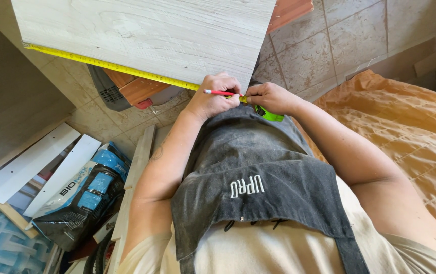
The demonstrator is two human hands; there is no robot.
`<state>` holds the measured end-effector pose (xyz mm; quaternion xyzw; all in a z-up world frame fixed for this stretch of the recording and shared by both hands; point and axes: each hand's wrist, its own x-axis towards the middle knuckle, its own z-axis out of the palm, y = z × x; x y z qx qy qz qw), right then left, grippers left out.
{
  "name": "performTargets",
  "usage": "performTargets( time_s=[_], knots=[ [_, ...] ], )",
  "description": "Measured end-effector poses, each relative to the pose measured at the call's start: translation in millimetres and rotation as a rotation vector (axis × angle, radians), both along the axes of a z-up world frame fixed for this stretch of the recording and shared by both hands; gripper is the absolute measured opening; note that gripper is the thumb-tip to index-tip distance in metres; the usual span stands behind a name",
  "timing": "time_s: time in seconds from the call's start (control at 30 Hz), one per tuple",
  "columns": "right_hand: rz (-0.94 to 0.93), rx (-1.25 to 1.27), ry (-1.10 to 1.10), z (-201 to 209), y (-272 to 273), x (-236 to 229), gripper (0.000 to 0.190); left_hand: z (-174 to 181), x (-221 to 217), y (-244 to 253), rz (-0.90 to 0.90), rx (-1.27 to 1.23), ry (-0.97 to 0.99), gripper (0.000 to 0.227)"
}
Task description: The person positions a rectangular wood panel on a table saw, then uses a tape measure and pencil to measure and mark the panel's dimensions. The person handles the wood panel, tape measure, and pencil throughout the task.
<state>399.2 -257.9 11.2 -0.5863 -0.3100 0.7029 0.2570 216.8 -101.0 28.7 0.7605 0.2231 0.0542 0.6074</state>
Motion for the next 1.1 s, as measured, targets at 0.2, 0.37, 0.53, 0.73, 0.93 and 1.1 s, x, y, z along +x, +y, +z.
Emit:
performTargets(
  time_s=[0.2,0.37,0.53,0.73,0.93,1.1],
  knots=[
    [0.004,0.019,-0.012,1.0,0.6,0.5,0.016,0.7,0.4,0.3,0.004,-0.014,-0.016,0.013],
    [-0.006,0.033,-0.009,1.3,0.0,-0.2,0.016,-0.5,1.2,0.0,0.009,0.014,-0.040,0.013],
    [-0.014,0.043,0.001,-2.0,-1.2,-0.7,0.016,-3.1,0.4,0.1,-0.003,0.016,-0.048,0.013],
    [-0.019,0.054,0.002,-0.9,-1.5,-0.2,0.016,-3.2,0.6,-0.5,0.008,0.031,-0.066,0.014],
    [-0.017,0.019,0.001,-3.4,-1.7,-0.8,0.015,-3.7,2.1,-1.0,0.023,0.031,-0.068,0.015],
    [-0.024,0.006,-0.001,1.3,0.1,0.0,0.015,-4.3,2.5,-2.7,0.024,0.037,-0.061,0.014]
  ],
)
